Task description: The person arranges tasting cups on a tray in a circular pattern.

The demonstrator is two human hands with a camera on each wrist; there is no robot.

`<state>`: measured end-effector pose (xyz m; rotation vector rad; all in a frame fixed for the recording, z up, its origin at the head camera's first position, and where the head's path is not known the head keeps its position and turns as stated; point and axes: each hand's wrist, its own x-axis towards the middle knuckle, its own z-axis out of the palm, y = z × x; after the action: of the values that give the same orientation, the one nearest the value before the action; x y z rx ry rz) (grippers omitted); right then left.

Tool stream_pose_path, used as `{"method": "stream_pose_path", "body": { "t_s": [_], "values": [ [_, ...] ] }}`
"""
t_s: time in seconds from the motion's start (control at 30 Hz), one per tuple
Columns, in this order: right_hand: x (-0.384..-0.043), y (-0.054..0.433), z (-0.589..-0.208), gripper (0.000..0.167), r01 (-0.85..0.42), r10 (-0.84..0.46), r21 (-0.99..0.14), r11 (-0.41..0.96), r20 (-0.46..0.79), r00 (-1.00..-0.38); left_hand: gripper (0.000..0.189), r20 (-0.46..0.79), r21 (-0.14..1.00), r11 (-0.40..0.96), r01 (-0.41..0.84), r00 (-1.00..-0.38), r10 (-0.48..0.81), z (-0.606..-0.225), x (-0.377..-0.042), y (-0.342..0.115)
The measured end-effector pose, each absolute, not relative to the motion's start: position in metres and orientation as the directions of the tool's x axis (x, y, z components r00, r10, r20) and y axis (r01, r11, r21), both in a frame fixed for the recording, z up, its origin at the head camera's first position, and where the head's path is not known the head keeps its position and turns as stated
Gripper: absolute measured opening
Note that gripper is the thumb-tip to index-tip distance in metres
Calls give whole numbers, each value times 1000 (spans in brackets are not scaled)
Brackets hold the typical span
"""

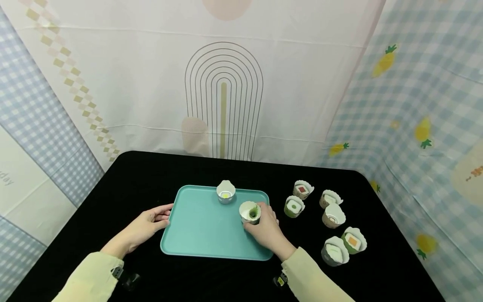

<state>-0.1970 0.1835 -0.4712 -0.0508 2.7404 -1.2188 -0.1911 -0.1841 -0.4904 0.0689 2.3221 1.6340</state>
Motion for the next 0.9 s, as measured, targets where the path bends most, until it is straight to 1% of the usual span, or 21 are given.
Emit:
{"method": "stream_pose_path", "body": {
  "t_s": [0.37, 0.63, 0.73, 0.9],
  "values": [
    [-196, 182, -471, 61, 7, -127, -777, 629, -111, -986, 53, -228, 929, 340, -149, -952, 206, -495, -193, -185],
    [-198, 181, -472, 59, 2, -133, -774, 633, -112, -985, 54, -221, 929, 343, -139, -952, 213, -494, -193, -185],
    [-200, 180, -473, 59, -1, -121, -764, 645, -101, -987, 53, -224, 929, 342, -142, -951, 211, -494, -193, -185],
    [-202, 177, -475, 61, -15, -83, -764, 645, -50, -995, 53, -217, 929, 344, -134, -953, 213, -493, -192, -185]
  ]
}}
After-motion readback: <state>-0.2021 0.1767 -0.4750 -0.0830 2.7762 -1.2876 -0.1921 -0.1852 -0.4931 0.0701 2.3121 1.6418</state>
